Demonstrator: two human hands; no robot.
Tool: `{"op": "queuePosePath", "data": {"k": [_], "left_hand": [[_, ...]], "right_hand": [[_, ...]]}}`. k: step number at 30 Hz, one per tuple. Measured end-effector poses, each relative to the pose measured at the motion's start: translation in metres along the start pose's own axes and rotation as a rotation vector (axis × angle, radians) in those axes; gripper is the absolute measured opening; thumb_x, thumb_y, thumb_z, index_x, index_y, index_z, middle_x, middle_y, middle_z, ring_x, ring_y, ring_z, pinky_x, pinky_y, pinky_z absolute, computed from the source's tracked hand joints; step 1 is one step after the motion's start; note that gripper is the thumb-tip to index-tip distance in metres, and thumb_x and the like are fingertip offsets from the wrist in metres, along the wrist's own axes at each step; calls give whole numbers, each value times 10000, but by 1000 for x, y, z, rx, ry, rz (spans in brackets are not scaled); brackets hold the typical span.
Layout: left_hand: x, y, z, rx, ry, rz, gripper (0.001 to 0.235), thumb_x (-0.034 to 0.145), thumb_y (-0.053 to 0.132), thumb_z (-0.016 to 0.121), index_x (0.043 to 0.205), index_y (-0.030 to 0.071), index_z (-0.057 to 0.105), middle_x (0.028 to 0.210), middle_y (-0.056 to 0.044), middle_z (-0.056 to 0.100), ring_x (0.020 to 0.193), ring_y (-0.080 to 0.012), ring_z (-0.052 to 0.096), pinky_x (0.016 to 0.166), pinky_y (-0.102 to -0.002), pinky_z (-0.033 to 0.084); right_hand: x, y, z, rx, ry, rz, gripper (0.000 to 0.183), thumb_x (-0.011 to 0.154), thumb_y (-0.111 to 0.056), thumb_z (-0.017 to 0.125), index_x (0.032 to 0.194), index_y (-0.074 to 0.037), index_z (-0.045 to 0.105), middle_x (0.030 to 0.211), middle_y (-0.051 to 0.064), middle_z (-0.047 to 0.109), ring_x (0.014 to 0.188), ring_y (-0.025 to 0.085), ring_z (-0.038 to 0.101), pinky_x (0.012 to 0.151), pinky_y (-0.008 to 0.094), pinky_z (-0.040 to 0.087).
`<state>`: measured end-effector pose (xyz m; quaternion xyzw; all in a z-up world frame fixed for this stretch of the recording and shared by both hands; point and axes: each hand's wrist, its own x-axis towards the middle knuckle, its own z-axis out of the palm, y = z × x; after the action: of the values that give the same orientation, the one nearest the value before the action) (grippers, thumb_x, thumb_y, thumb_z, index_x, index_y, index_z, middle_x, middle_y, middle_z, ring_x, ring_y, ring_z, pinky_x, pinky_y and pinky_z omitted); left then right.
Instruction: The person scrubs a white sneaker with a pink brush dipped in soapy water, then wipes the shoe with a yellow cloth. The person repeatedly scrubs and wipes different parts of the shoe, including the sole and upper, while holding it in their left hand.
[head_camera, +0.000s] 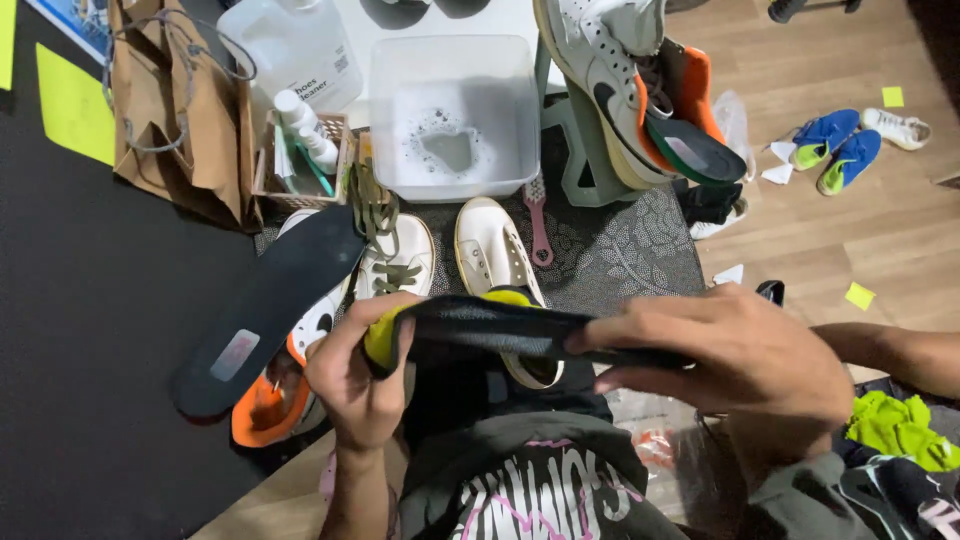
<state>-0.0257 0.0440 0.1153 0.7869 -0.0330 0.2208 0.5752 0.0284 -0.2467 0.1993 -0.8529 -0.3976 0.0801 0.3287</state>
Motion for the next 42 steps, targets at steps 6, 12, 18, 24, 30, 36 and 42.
{"op": "queuePosePath", "data": {"k": [6,12,18,24,30,36,42], "left_hand": [[34,3,4,-187,16,-34,255,807,3,542,1024,-44,666,977,-110,727,770,-152,620,771,-218,492],[47,12,7,-153,119,124,237,934,45,596,1126,-87,641,1127,-141,693,984,-224,645,973,-296,510],[26,2,-4,-277,-156,259,240,929,182,734,1122,53,673,1104,-79,751,1001,-171,758,1062,-341,649],[-43,-42,-10,535,-740,46,579,965,382,585,1456,82,513,1543,-121,510,1413,-355,482,1125,-470,431],[-40,-49,24,232,-552,-113,506,910,194,694,1387,71,577,1521,-119,535,1373,-313,574,1136,-439,485],[-33,-131,130,-34,-67,-158,576,1155,339,329,1664,102,202,1728,-173,164,1592,-383,137,1300,-541,145],[-27,-150,145,-37,-16,-160,621,1157,470,224,1671,124,199,1748,-120,125,1617,-329,49,1315,-477,39]], "right_hand": [[10,13,-21,-169,285,103,774,692,-256,909,1375,-94,583,732,-39,721,456,84,503,441,267,336],[-42,164,-7,102,439,70,264,1271,222,553,1520,196,470,1479,329,594,1261,356,604,1136,403,502],[-48,93,11,-196,359,-36,263,1088,321,750,1193,145,584,1176,298,645,944,357,595,876,456,509],[-29,95,54,-296,-409,442,614,682,-336,831,1278,-388,693,1300,-87,671,1003,157,704,816,344,632],[15,82,99,69,95,269,557,835,-330,725,1306,-44,642,1333,132,665,1071,264,675,857,400,542],[60,113,189,443,280,155,717,1060,-195,554,1650,-62,168,1675,337,55,1490,612,149,1195,729,211],[34,86,192,503,300,355,660,1106,-448,277,1648,-87,165,1708,239,100,1550,467,135,1228,648,145]]}}
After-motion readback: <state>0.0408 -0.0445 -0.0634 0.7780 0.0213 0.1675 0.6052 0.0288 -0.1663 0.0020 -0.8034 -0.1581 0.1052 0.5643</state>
